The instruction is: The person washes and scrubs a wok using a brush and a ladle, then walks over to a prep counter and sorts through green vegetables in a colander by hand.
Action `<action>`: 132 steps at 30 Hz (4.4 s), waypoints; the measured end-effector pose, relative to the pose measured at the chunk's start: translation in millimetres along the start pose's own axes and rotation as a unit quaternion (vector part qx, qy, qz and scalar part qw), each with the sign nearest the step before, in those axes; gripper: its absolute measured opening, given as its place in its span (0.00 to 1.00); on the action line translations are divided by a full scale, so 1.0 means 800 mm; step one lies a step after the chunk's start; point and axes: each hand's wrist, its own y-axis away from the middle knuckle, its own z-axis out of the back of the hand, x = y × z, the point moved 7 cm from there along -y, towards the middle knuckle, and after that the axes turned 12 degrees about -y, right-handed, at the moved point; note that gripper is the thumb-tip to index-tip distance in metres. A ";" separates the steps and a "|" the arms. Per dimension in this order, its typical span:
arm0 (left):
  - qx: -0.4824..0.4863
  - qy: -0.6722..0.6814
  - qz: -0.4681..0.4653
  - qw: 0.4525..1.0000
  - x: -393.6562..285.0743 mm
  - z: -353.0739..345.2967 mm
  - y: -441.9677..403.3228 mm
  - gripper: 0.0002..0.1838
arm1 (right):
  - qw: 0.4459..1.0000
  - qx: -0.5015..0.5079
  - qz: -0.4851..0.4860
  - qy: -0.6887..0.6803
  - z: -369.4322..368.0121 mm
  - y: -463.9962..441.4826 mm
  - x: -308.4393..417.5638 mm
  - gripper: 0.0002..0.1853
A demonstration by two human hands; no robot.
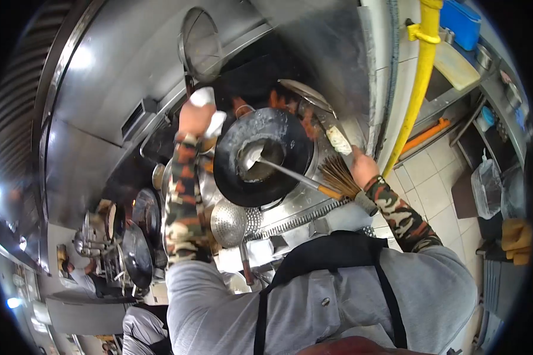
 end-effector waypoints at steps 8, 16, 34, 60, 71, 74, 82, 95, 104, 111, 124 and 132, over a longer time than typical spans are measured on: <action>0.015 -0.326 -0.010 0.945 -0.114 -0.092 -0.111 0.22 | 0.999 0.001 0.041 0.007 0.043 0.034 0.003 0.23; -0.153 -0.069 0.034 0.985 0.032 -0.008 -0.006 0.19 | 0.991 -0.001 0.134 -0.009 0.049 -0.009 0.077 0.24; -0.192 0.727 0.391 0.531 0.403 -0.054 0.673 0.08 | 0.599 0.622 -0.238 -0.444 -0.372 0.253 0.482 0.06; -0.245 0.746 0.152 0.601 0.283 0.144 0.721 0.44 | 0.877 0.429 -0.074 -0.202 -0.251 0.000 0.254 0.10; -0.083 0.925 0.201 0.312 0.129 -0.106 0.690 0.35 | 0.622 0.579 -0.419 -0.321 -0.576 -0.011 0.423 0.11; -0.086 0.848 0.344 0.394 0.153 -0.120 0.721 0.26 | 0.415 0.558 -0.549 -0.464 -0.540 -0.006 0.449 0.07; -0.030 0.776 0.494 0.390 0.218 -0.253 0.718 0.21 | 0.223 0.588 -0.530 -0.568 -0.321 -0.019 0.422 0.20; -0.097 0.686 0.562 0.451 0.289 -0.209 0.738 0.10 | 0.622 0.499 -0.445 -0.407 -0.141 0.009 0.171 0.04; -0.048 0.631 0.503 0.589 0.272 -0.179 0.698 0.23 | 0.883 0.453 -0.003 -0.124 -0.178 -0.059 0.299 0.05; -0.043 0.853 0.394 0.339 0.166 -0.174 0.653 0.27 | 0.868 0.482 0.011 -0.118 -0.477 -0.083 0.430 0.06; -0.014 0.875 0.361 0.321 0.156 -0.163 0.649 0.23 | 0.251 0.558 -0.516 -0.599 -0.359 0.006 0.412 0.18; 0.141 0.926 0.241 0.255 0.081 -0.176 0.525 0.29 | 0.470 0.517 -0.495 -0.516 -0.151 0.049 0.305 0.07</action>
